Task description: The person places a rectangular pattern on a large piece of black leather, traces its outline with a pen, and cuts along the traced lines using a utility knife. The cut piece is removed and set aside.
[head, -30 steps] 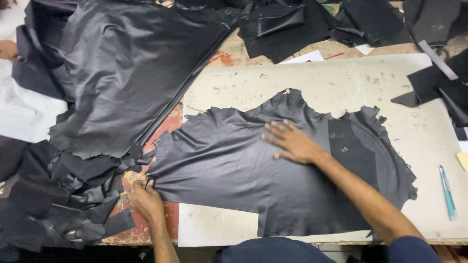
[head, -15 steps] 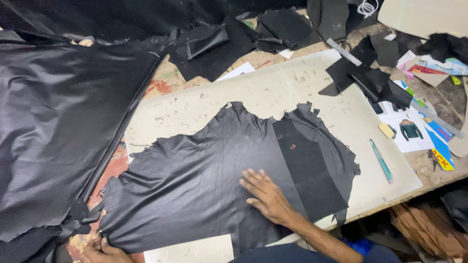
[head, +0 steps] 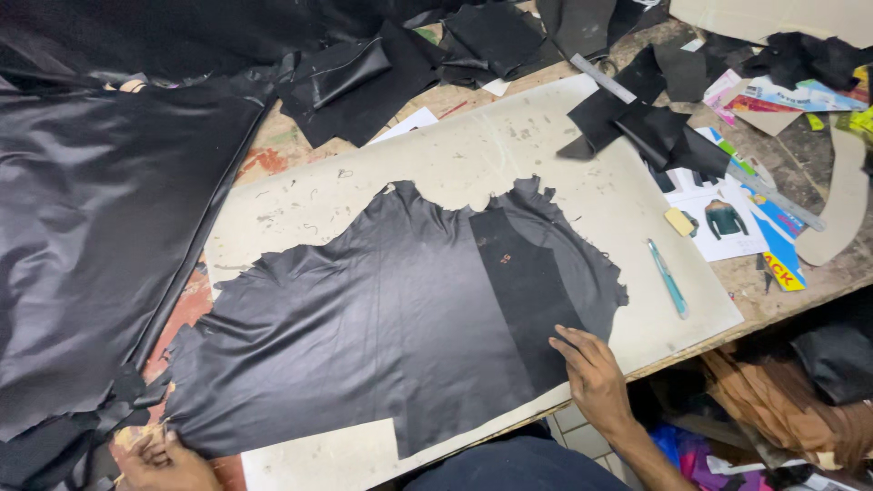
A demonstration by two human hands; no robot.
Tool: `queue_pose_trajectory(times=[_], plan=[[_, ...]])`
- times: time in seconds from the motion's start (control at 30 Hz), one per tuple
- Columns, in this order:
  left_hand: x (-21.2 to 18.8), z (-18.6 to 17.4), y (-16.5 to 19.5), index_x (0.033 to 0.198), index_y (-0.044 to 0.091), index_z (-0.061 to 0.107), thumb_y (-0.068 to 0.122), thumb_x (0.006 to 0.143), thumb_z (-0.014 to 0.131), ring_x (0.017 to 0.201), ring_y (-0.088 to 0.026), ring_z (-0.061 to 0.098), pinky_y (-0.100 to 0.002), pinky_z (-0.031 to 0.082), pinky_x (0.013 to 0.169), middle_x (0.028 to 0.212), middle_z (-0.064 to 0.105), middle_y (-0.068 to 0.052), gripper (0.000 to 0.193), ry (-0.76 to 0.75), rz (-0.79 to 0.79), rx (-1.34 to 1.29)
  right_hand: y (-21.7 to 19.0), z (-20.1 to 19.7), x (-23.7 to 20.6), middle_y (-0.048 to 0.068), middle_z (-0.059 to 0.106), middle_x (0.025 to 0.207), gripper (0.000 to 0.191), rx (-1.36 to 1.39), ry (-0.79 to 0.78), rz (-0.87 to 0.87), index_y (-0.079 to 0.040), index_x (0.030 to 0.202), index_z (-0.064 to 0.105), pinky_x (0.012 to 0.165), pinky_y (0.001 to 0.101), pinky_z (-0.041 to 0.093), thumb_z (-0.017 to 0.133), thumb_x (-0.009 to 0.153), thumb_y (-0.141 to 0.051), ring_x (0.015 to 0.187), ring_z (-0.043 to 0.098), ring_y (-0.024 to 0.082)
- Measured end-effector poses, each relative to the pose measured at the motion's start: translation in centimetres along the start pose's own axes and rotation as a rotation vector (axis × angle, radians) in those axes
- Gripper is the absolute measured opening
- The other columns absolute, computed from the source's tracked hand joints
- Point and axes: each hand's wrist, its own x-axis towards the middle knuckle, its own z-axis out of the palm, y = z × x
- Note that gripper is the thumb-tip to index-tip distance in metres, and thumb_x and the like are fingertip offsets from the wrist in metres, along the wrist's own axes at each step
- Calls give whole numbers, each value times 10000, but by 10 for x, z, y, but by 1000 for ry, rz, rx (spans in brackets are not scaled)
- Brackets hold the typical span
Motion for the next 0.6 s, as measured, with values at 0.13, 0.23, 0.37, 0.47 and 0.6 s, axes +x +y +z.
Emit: queue_pose_trajectory(times=[0.13, 0.23, 0.37, 0.47, 0.6], plan=[[-29, 10, 54, 1455, -153, 481, 3, 970, 765, 1378, -444, 550, -513, 406, 1223, 1419, 544, -290, 583, 173, 353, 55, 44, -36, 10, 63, 682, 1312, 378, 31, -15, -29, -71, 1138, 721, 995, 383, 540, 689, 781, 49, 1194, 638, 281], [-101, 15, 132, 1377, -74, 600, 110, 993, 760, 1199, -410, 561, -457, 448, 1140, 1292, 606, -252, 455, -51, 174, 86, 100, -62, 30, 95, 678, 1313, 347, -22, 17, -39, -85, 1160, 732, 995, 392, 539, 698, 827, 9, 1178, 649, 278], [-208, 49, 264, 1176, 34, 714, 147, 874, 725, 1250, -366, 584, -470, 424, 1066, 1315, 651, -157, 323, -607, 412, -96, 195, -81, 88, 134, 660, 1336, 373, 236, 40, 255, -93, 1265, 696, 898, 371, 599, 648, 905, -9, 1100, 703, 273], [-259, 72, 342, 1158, 65, 726, 167, 856, 740, 1211, -315, 605, -423, 456, 1042, 1335, 666, -89, 319, -809, 412, -164, 256, -80, 131, 141, 655, 1367, 390, 271, 45, 252, -118, 1308, 677, 912, 379, 596, 655, 926, -43, 1151, 694, 284], [-296, 88, 394, 1202, 43, 713, 177, 805, 768, 1256, -347, 568, -452, 423, 1051, 1374, 626, -125, 422, -804, 495, -170, 316, -63, 170, 234, 493, 1469, 417, 157, -26, 182, -144, 1322, 677, 912, 387, 574, 709, 906, -132, 1272, 561, 379]])
